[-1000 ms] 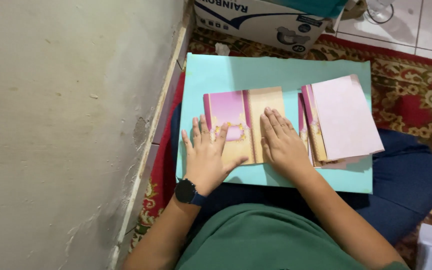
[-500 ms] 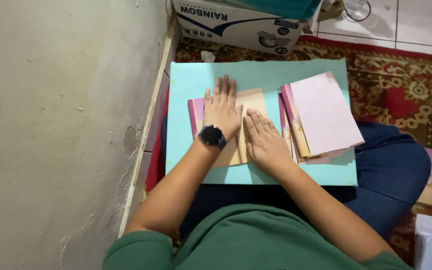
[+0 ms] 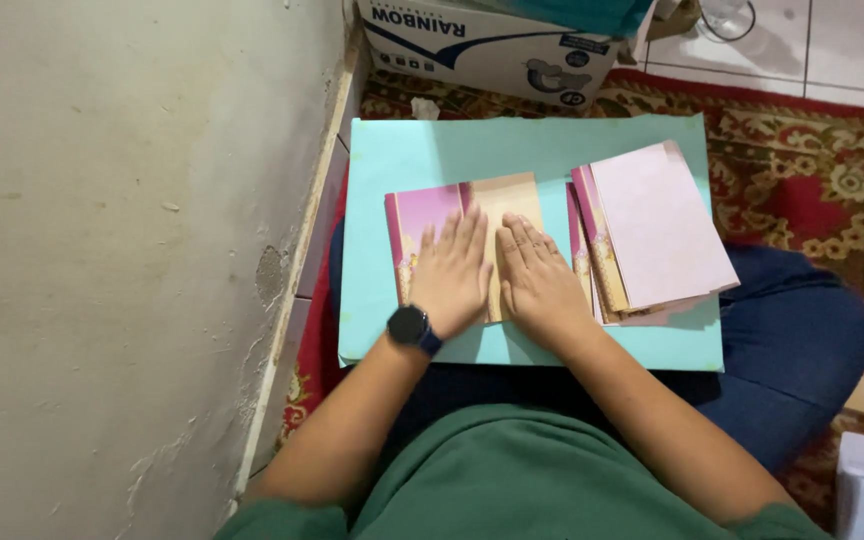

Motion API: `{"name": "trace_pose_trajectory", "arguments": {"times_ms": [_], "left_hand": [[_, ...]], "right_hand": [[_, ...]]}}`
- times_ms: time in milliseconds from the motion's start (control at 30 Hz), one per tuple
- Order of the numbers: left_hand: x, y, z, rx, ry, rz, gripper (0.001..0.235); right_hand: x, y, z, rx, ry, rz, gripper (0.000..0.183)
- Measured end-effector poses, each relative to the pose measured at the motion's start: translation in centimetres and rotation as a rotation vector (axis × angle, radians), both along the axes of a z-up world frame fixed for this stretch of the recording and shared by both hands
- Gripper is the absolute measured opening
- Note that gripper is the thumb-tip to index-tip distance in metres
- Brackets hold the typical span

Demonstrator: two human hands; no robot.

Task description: Sorting and inspecting printed paper cards while sitting on the floor

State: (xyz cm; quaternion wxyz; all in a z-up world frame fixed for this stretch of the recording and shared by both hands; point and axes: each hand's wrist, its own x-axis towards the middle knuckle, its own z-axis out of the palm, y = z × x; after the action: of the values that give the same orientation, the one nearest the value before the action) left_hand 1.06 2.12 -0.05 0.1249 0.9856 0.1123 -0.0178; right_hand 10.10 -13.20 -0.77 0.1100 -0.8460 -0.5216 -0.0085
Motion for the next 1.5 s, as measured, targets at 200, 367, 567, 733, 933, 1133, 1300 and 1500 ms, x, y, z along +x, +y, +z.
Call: {"name": "trace_pose_trajectory", "arguments": {"times_ms": [200, 367, 567, 733, 933, 1133, 1300, 1500], "left_hand": [[5.7, 2.8, -1.8, 0.095, -0.097, 0.101, 0.068], [1.1, -0.5, -1.7, 0.077, -0.13, 0.053, 0.066], [-3.5, -1.9, 0.8, 0.036, -0.156, -0.066, 0.067], [-3.3, -1.7, 0.4, 0.099, -0.202, -0.072, 0.067], [-3.7, -2.0, 0.9, 0.041, -0.2, -0.074, 0.068], [-3.7, -2.0, 0.9, 0.03, -0.204, -0.064, 0.066], [-3.5, -1.3, 1.1, -0.201, -0.222, -0.023, 0.06], [-6.7, 0.9, 7.8, -0.545, -0.597, 0.089, 0.052]], "right_hand": [[-0.3, 0.2, 0.6, -0.016, -0.009, -0.026, 0.076], [-0.1, 0.1, 0.2, -0.007, -0.013, -0.024, 0.075], [-0.6, 0.0, 0.6, 0.079, -0.025, -0.018, 0.072], [0.7, -2.9, 2.9, 0.228, 0.062, -0.056, 0.066], [2.2, -8.6, 4.6, 0.107, -0.186, -0.488, 0.081], [2.9, -9.2, 3.7, 0.041, -0.081, -0.488, 0.095], [4.4, -9.9, 5.7, 0.061, 0.147, -0.508, 0.066], [2.6, -9.7, 16.8, 0.071, 0.308, -0.774, 0.039]]}}
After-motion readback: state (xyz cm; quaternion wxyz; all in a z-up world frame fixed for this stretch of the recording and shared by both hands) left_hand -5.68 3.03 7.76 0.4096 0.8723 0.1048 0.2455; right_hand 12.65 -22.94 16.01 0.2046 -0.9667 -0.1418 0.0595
